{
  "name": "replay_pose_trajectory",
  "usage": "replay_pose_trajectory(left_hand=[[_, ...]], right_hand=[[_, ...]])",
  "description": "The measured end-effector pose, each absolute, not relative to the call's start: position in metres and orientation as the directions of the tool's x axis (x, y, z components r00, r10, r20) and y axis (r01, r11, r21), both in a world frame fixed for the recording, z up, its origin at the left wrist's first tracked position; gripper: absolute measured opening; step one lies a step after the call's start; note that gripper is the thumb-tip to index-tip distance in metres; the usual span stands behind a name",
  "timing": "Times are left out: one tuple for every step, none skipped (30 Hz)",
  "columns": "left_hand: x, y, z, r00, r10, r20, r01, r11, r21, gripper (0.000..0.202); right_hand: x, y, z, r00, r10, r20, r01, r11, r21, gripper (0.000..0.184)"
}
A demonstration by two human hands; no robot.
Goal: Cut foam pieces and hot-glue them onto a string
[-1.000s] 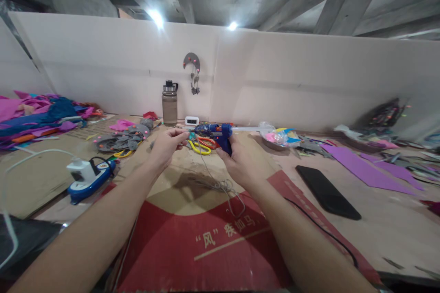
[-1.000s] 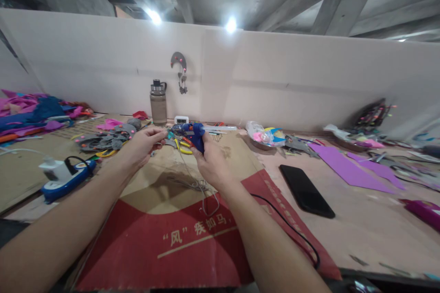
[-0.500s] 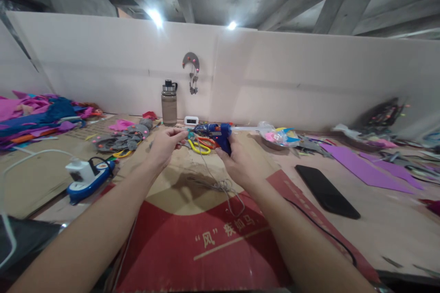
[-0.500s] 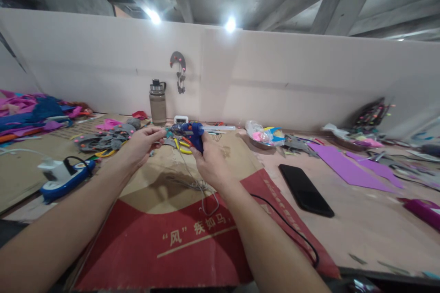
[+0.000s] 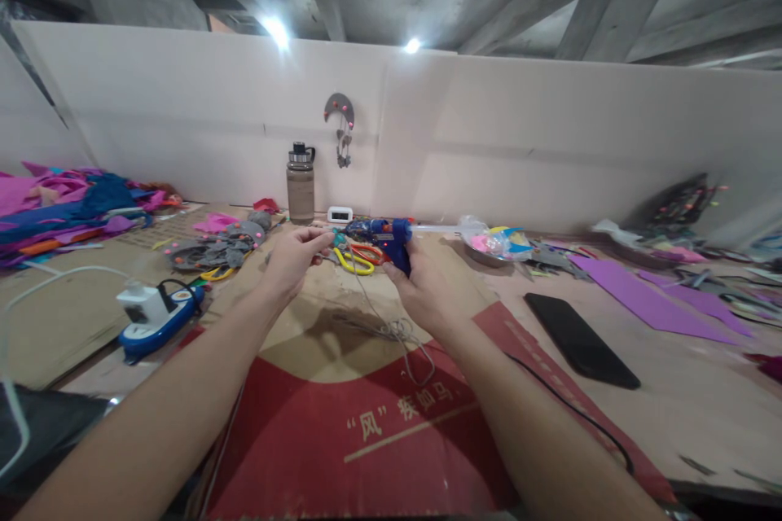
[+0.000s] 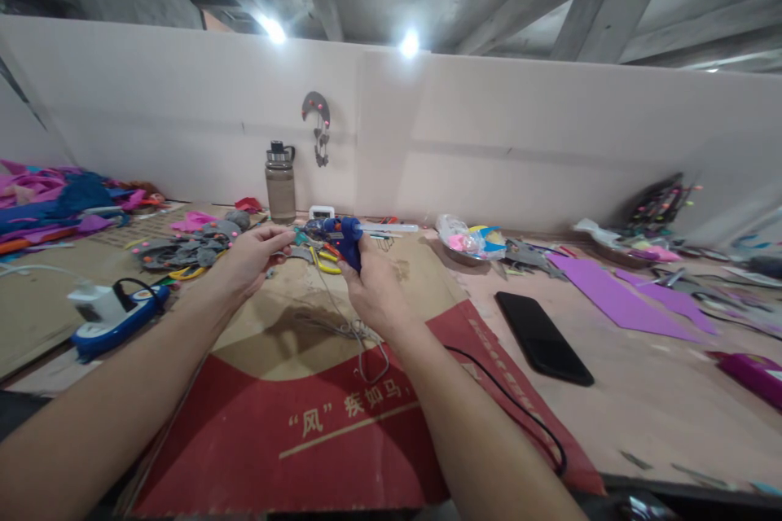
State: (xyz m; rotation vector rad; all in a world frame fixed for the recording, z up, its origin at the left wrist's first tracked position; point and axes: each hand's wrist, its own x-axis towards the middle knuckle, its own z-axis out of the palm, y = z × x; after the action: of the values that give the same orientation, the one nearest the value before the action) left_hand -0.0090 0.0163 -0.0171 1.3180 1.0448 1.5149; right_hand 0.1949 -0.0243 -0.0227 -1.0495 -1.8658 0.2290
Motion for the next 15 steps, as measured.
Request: replay_pose_trajectory(left_hand=[[-0.0091,0.0166,-0.0173,-0.084,0.956,0.282,-0.077,-0.289,0.954,0.031],[-0.0092,0.0168,-0.0174,-0.08,0.956,0.281,-0.078,-0.287,0.955,0.031],[-0.0093,0.0169,-0.0174,-0.078,0.957,0.28,-0.079,-0.286,0.955,0.031],[-0.0093,0.0168,-0.0173,-0.076,0.957,0.281,-0.079,-0.287,0.955,0.031],[-0.0092,0.0166,-0.0171,-0.078,0.956,0.282,-0.079,-0.288,0.954,0.03],[-0.009,0.0163,-0.0168,-0.08,0.956,0.283,-0.078,-0.29,0.954,0.03],[-0.0087,0.0159,-0.0163,-0.084,0.955,0.283,-0.078,-0.29,0.954,0.03],[-0.0084,0.0154,-0.0159,-0.089,0.955,0.283,-0.079,-0.29,0.954,0.03],[-0.0082,0.0149,-0.0154,-0.092,0.955,0.283,-0.08,-0.291,0.954,0.031],[-0.0079,0.0146,-0.015,-0.093,0.955,0.283,-0.081,-0.29,0.954,0.032],[-0.0078,0.0143,-0.0147,-0.095,0.955,0.281,-0.081,-0.289,0.954,0.032],[-0.0077,0.0143,-0.0145,-0.094,0.955,0.281,-0.082,-0.289,0.954,0.033],[-0.0077,0.0143,-0.0145,-0.093,0.955,0.28,-0.082,-0.288,0.954,0.033],[-0.0078,0.0145,-0.0145,-0.09,0.956,0.279,-0.08,-0.286,0.955,0.034],[-0.008,0.0148,-0.0147,-0.086,0.957,0.277,-0.078,-0.284,0.956,0.034]], right_hand=[[0.1946,-0.0242,-0.0229,-0.182,0.741,0.646,0.563,0.617,-0.549,0.04],[0.1942,-0.0242,-0.023,-0.184,0.739,0.648,0.56,0.621,-0.549,0.04],[0.1939,-0.0242,-0.0231,-0.188,0.738,0.648,0.556,0.624,-0.549,0.039],[0.1936,-0.0244,-0.023,-0.189,0.737,0.649,0.553,0.626,-0.55,0.039],[0.1935,-0.0247,-0.0227,-0.19,0.738,0.647,0.554,0.625,-0.55,0.039],[0.1936,-0.025,-0.0222,-0.188,0.744,0.641,0.56,0.617,-0.552,0.039],[0.1937,-0.0255,-0.0216,-0.182,0.751,0.635,0.57,0.606,-0.554,0.039],[0.1939,-0.0258,-0.021,-0.174,0.759,0.628,0.582,0.593,-0.556,0.039],[0.1941,-0.0261,-0.0205,-0.166,0.765,0.623,0.592,0.582,-0.557,0.039],[0.1943,-0.0262,-0.0202,-0.16,0.768,0.62,0.6,0.574,-0.557,0.039],[0.1943,-0.0261,-0.0202,-0.157,0.769,0.62,0.603,0.572,-0.556,0.039],[0.1942,-0.026,-0.0205,-0.157,0.763,0.627,0.601,0.577,-0.552,0.039],[0.194,-0.0258,-0.0209,-0.161,0.755,0.636,0.596,0.588,-0.547,0.038],[0.1938,-0.0256,-0.0214,-0.166,0.746,0.645,0.589,0.599,-0.542,0.038],[0.1935,-0.0255,-0.0217,-0.172,0.74,0.651,0.583,0.609,-0.538,0.037]])
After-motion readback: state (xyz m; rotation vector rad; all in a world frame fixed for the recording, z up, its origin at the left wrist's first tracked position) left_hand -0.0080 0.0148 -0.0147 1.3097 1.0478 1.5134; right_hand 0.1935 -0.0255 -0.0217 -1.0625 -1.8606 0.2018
